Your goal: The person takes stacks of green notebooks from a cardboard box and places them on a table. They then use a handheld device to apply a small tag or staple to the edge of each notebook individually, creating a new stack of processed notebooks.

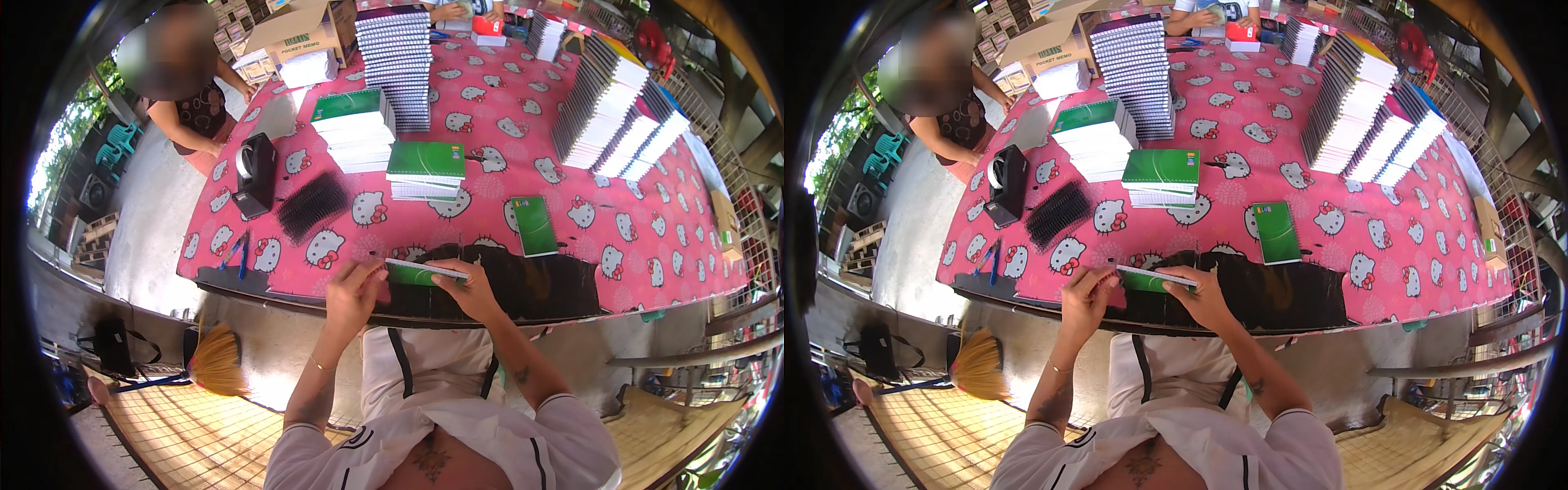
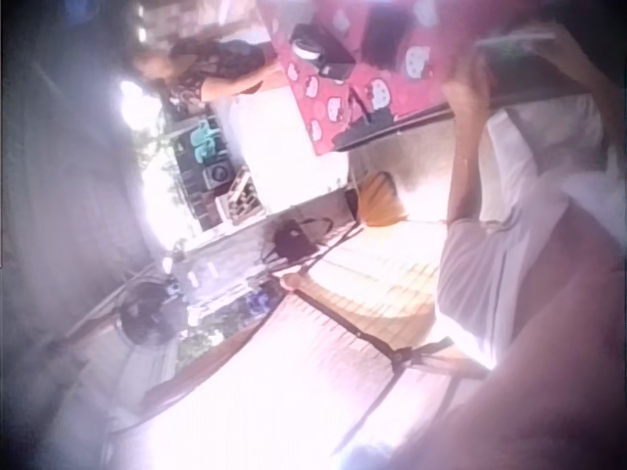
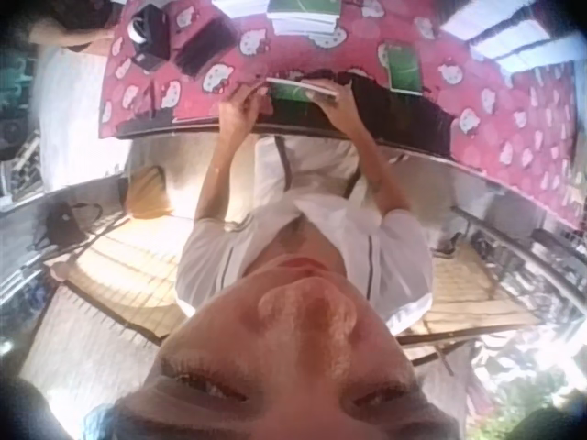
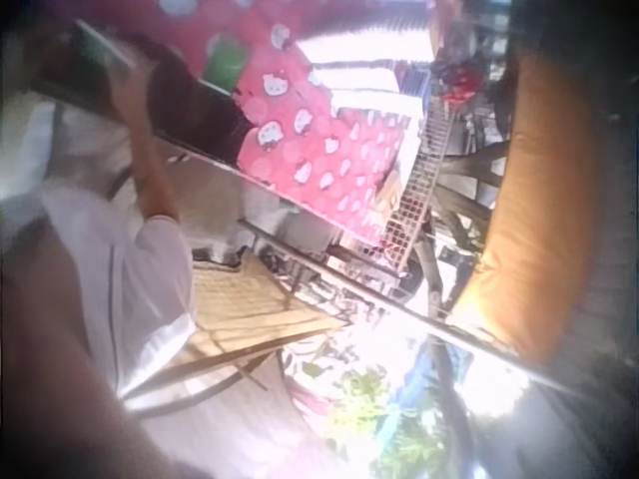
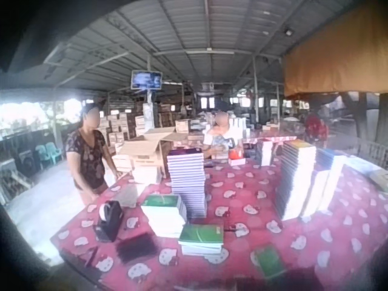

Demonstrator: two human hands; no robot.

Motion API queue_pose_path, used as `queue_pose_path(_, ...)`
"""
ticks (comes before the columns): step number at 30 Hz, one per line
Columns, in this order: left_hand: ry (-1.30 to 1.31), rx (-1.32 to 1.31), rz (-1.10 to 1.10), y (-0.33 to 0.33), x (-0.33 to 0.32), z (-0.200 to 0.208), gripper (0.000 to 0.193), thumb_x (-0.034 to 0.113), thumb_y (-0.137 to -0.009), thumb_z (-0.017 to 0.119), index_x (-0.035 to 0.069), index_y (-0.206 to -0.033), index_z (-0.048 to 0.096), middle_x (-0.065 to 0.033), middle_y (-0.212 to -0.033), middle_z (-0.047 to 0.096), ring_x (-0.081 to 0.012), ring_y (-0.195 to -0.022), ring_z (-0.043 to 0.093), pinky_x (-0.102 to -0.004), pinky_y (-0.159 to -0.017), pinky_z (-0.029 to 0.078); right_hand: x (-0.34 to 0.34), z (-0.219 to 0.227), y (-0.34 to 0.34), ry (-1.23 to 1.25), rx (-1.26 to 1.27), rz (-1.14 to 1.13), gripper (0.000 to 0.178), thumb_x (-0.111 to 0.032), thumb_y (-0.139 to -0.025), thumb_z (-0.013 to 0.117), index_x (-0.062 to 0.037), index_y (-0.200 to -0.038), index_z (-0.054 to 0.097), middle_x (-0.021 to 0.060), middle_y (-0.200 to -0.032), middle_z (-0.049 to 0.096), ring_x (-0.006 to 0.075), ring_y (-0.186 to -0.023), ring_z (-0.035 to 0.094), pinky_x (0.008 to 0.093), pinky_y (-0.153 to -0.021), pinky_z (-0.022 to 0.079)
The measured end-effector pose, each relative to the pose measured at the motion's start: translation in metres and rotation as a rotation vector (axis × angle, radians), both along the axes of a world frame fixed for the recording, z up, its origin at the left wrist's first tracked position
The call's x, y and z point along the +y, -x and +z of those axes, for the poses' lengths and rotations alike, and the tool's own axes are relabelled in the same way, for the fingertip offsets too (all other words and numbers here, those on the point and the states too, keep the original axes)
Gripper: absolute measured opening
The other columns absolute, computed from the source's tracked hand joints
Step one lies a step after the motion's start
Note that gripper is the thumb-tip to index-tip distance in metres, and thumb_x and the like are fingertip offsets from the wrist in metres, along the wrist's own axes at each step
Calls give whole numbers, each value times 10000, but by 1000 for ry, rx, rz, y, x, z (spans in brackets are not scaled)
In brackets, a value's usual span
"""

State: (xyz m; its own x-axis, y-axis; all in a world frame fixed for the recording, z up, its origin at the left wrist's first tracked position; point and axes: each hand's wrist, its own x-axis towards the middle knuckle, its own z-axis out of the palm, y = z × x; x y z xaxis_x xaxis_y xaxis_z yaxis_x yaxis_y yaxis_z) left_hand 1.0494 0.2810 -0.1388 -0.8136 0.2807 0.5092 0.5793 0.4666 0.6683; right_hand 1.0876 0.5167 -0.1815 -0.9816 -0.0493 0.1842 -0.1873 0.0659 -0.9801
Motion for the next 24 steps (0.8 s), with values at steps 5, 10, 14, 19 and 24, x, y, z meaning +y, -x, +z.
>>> queue_pose_path(5, 49, -6, 51, 2, -1, -4, 141, 94, -908, 689, 36, -1033, 719, -118, -828, 687, -245, -637, 656, -337, -550, 486, -2, 0, 0, 7, 53, 3, 245, -80, -936, 669, 16, -1160, 691, 106, -1088, 727, 141, -989, 659, 285, -891, 505)
queue_pose_path(10, 75, 4, 37, 5, -1, -3, 147, 101, -916, 684, 25, -1038, 715, -109, -823, 694, -250, -646, 659, -336, -568, 495, -1, -2, 0, -21, 59, -9, 243, -78, -947, 649, 4, -1174, 683, 98, -1079, 726, 128, -963, 658, 268, -862, 507)
queue_pose_path(14, 8, 32, 11, 11, -1, -5, 151, 94, -912, 690, 14, -1038, 709, -119, -845, 699, -271, -684, 670, -340, -591, 507, -1, 0, 0, -11, -3, -7, 239, -70, -941, 656, 5, -1166, 686, 83, -1059, 726, 105, -941, 639, 253, -838, 497)
queue_pose_path(19, 87, -84, -15, 19, -6, 2, 199, 61, -882, 714, 0, -1070, 691, -124, -904, 688, -257, -789, 671, -319, -686, 524, -1, -1, 1, 33, -14, 4, 239, -83, -935, 673, 15, -1152, 689, 81, -1054, 725, 103, -962, 633, 253, -853, 490)
queue_pose_path(24, 204, 51, -285, 44, -15, 10, 214, 102, -857, 739, 27, -1048, 678, -109, -945, 668, -287, -787, 653, -356, -673, 515, 1, -2, 3, -12, -53, 14, 237, -79, -941, 664, 0, -1164, 690, 65, -1044, 726, 87, -944, 631, 248, -848, 493)
